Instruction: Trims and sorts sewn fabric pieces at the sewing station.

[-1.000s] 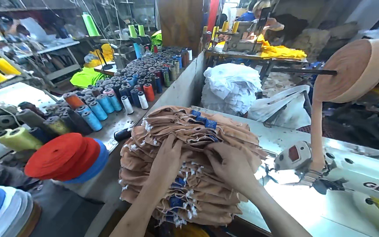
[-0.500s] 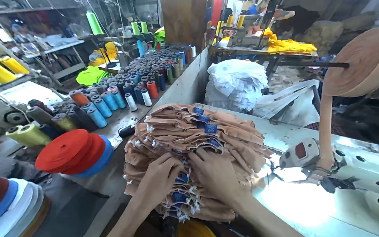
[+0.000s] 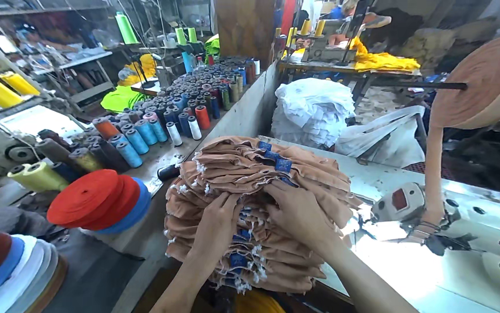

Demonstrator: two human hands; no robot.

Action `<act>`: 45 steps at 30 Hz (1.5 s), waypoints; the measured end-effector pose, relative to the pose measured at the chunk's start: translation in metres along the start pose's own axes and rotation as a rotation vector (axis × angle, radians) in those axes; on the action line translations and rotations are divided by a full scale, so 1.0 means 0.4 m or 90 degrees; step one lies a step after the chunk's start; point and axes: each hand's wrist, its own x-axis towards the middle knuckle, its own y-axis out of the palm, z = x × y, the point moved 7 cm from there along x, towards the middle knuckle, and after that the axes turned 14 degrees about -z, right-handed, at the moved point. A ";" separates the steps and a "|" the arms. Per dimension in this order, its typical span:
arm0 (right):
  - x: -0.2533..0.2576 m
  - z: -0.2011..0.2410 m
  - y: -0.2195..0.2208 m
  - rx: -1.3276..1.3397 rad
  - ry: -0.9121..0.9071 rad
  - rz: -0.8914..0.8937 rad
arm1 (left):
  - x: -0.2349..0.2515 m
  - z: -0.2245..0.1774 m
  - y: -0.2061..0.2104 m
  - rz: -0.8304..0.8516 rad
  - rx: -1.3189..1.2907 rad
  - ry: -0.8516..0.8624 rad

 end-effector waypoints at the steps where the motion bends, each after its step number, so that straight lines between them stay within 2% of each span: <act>1: -0.001 -0.003 0.000 0.010 0.002 0.004 | 0.003 -0.002 0.011 0.002 0.013 0.001; 4: -0.012 -0.003 0.003 0.032 -0.070 -0.096 | 0.009 0.004 0.017 -0.029 0.043 0.012; 11: -0.055 0.031 0.008 0.017 -0.139 -0.138 | -0.014 0.022 -0.021 -0.035 0.035 0.013; 14: -0.063 0.060 0.024 -0.006 -0.171 -0.154 | -0.036 0.022 -0.035 -0.008 -0.016 -0.050; 18: -0.057 0.099 0.051 -0.054 -0.241 -0.269 | -0.061 0.027 -0.033 0.030 -0.120 -0.151; 20: -0.055 0.104 0.065 -0.049 -0.265 -0.281 | -0.070 0.032 -0.026 0.036 -0.131 -0.164; 28: -0.008 -0.016 0.013 -0.097 -0.157 -0.274 | -0.043 0.021 -0.005 -0.018 -0.047 -0.098; 33: -0.037 -0.014 -0.001 -0.045 -0.135 -0.254 | -0.012 -0.017 0.062 0.183 0.032 -0.151; 37: -0.067 -0.017 -0.014 -0.002 -0.121 -0.200 | -0.003 -0.019 0.068 0.243 0.053 -0.167; 39: -0.084 -0.015 -0.020 -0.005 -0.124 -0.211 | -0.005 -0.004 0.056 0.249 0.018 -0.179; 45: -0.117 0.015 0.014 -0.003 -0.151 -0.220 | -0.057 0.066 0.012 0.166 -0.195 -0.268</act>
